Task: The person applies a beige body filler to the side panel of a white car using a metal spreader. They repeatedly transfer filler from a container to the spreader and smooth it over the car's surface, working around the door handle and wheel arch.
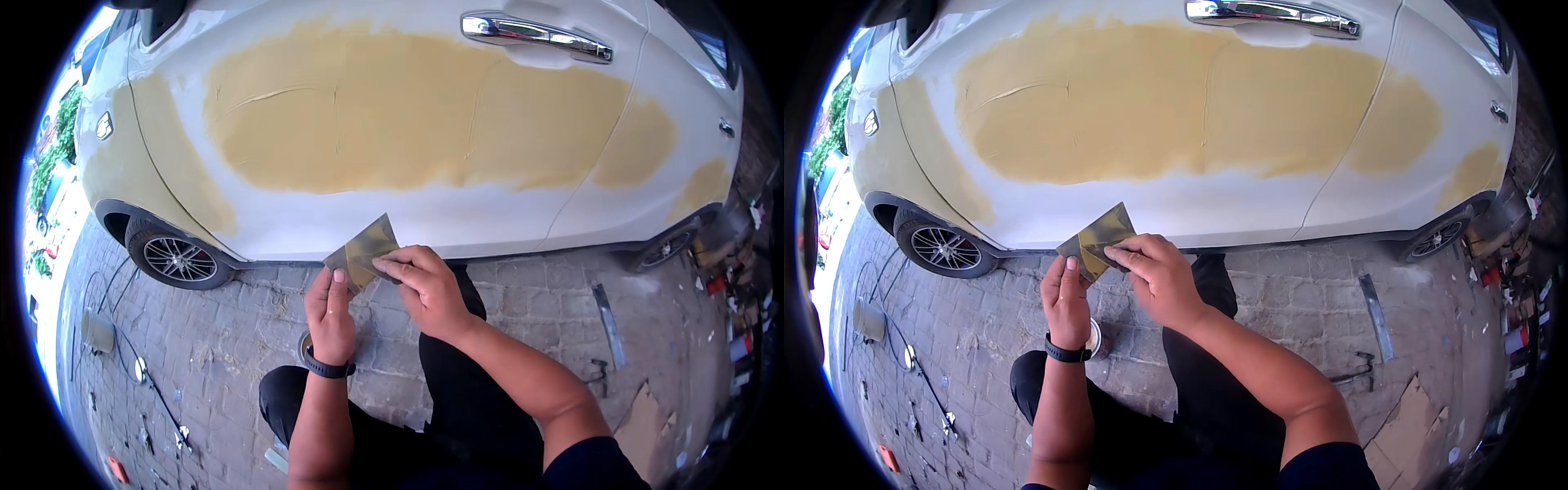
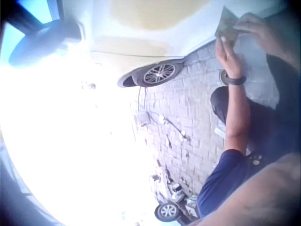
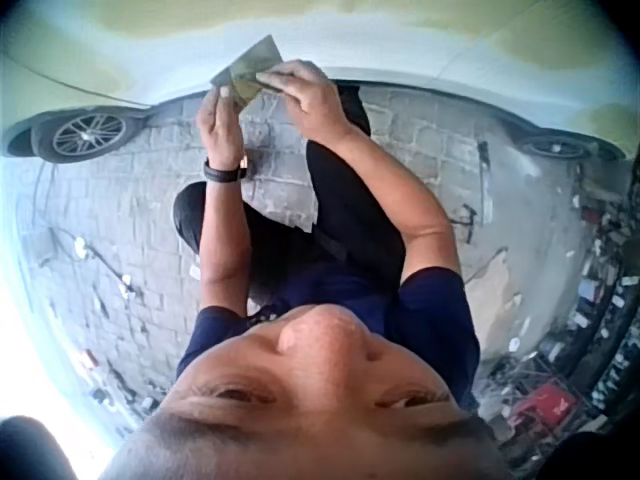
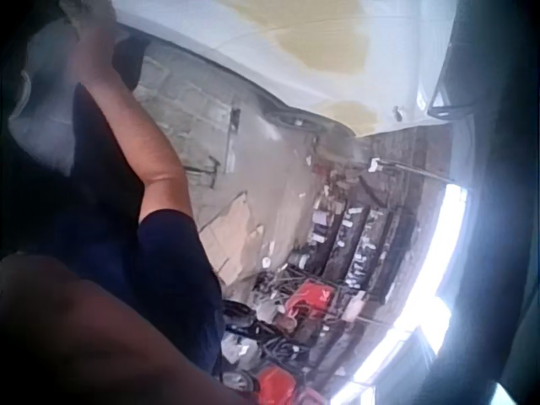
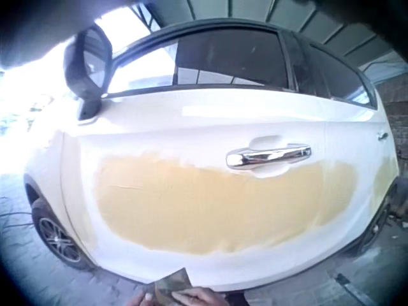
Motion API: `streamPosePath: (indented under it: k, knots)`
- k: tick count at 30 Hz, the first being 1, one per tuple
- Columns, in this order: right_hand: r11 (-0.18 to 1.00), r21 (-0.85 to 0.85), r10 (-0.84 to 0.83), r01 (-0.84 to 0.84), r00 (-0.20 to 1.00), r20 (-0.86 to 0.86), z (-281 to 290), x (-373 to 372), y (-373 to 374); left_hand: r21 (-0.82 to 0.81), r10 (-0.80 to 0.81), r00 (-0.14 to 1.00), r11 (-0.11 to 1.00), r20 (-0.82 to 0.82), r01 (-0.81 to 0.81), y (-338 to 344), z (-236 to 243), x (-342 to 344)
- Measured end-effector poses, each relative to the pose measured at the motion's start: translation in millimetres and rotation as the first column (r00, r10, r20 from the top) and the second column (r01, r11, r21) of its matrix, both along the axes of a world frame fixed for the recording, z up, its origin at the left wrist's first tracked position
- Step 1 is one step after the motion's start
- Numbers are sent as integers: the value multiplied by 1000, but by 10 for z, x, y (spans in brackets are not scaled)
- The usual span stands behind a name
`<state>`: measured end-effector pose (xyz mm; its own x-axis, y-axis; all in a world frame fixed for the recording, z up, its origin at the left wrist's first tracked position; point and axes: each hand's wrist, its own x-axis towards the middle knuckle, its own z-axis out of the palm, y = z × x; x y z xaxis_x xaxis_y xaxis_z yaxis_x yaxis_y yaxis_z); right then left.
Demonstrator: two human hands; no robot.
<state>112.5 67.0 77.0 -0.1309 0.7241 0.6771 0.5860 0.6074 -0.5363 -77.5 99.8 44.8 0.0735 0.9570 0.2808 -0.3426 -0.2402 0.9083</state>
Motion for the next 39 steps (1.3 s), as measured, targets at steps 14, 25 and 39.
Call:
streamPosePath:
  k: [14, 25, 39]
  knots:
    - [448, 759, -780, 471, 621, 75, 1497, 1252, 904, -33, 122, 978, 992, 168, -118, 134, -14, -28]
    - [463, 752, -804, 470, 580, 133, 1138, 1184, 1038, -31, 124, 974, 992, 187, -120, 176, -25, 18]
    - [700, 530, -701, 478, 600, 386, -434, 1271, 520, -53, 124, 981, 992, 150, -117, 215, -178, 61]
